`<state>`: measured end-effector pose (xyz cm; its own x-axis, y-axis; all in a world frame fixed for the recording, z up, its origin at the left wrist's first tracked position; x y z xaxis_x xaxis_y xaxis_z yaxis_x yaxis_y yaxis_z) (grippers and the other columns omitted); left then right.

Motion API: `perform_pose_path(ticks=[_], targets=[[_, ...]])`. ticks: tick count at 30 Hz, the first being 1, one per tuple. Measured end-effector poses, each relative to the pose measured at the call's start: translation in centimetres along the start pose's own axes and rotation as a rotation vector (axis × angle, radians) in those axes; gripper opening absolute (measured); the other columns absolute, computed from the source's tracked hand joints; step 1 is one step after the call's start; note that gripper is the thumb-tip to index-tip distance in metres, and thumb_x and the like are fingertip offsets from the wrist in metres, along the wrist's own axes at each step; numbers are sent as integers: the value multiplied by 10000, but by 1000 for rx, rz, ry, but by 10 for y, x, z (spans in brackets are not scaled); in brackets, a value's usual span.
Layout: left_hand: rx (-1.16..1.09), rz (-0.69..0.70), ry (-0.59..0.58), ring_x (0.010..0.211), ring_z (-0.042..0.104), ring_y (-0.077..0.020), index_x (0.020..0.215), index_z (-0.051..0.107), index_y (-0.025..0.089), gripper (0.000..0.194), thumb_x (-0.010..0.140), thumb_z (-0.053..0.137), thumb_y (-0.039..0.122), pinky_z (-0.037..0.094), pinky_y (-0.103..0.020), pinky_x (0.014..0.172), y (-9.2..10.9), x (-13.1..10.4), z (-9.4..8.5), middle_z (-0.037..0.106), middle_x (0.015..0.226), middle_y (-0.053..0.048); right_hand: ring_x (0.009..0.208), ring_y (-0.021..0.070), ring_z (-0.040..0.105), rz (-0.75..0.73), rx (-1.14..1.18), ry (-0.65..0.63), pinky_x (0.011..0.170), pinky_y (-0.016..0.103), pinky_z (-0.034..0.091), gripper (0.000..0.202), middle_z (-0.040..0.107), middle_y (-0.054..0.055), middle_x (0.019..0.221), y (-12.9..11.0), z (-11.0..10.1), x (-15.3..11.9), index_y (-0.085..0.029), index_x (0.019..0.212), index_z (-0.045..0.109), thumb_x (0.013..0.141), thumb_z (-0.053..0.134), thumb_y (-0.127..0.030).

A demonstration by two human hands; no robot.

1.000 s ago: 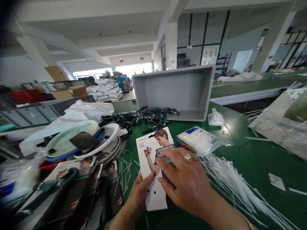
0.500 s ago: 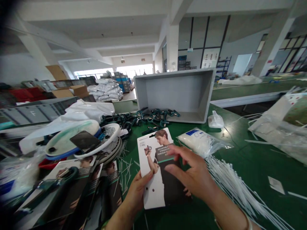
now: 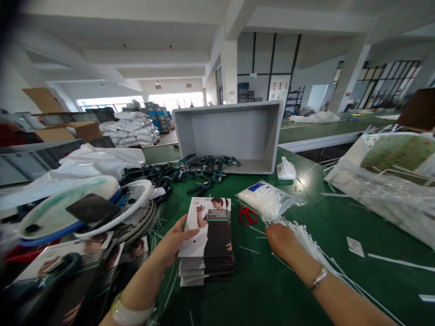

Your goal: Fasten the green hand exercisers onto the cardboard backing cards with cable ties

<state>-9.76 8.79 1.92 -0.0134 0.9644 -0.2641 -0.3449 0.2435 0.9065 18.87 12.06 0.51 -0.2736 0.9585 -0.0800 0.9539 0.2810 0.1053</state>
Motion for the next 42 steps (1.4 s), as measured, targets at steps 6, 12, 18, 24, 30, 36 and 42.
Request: perform_pose_path(ticks=[6,12,18,24,30,36,42], targets=[[170,20,-34,756,633,-199,1067,532,97,631,505,796,208,496,-285,663,-8,-7,-25,658,990,-122,741,230,642,87,134,21,627,314,453,244,689,121,809,38,-13,11,-149,748,671,801,435,-177],[191,47,84,629,624,-168,1119,428,144,630,598,751,293,487,-271,570,-17,-5,-19,670,825,-73,501,119,551,118,1258,170,390,196,351,257,641,28,643,5,-51,-2,-173,754,566,732,568,-429],[-80,-2,105,551,599,-135,1112,371,174,527,680,665,249,463,-236,504,-23,-17,-8,640,768,-36,680,170,631,-36,1662,163,421,201,466,330,649,73,784,-105,-65,-13,-166,762,509,714,621,-473],[-200,62,130,607,610,-138,1102,350,230,508,693,650,260,485,-250,534,-22,-30,-3,622,869,-23,539,138,611,-88,1499,292,439,245,508,280,649,61,774,-131,-51,-8,-174,810,503,792,546,-449],[-230,121,126,694,626,-153,1131,330,260,599,662,693,335,505,-268,602,-15,-34,8,626,945,-29,492,126,588,-68,1410,326,458,254,507,266,655,69,790,-133,-53,-9,-173,801,521,804,526,-439],[-326,-40,-47,700,624,-142,1058,491,206,445,708,630,443,484,-218,576,-22,-39,15,651,885,-43,463,117,513,42,1416,280,453,234,421,218,578,-10,573,-136,-45,-1,-181,684,514,758,544,-384],[-148,-45,-46,517,551,-74,880,559,155,404,545,766,244,438,-186,523,-34,-32,13,613,670,17,530,139,530,-46,1098,269,511,245,406,165,556,-17,544,-131,-48,-1,-181,603,548,710,539,-307]])
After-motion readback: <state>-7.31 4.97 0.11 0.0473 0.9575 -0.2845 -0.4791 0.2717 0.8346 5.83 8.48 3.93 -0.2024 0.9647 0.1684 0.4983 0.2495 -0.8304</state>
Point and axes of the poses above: each hand's wrist, its own x-axis towards the middle knuckle, its own z-axis out of the palm, y = z × x, the point moved 5 cm from there along x, towards the middle knuckle
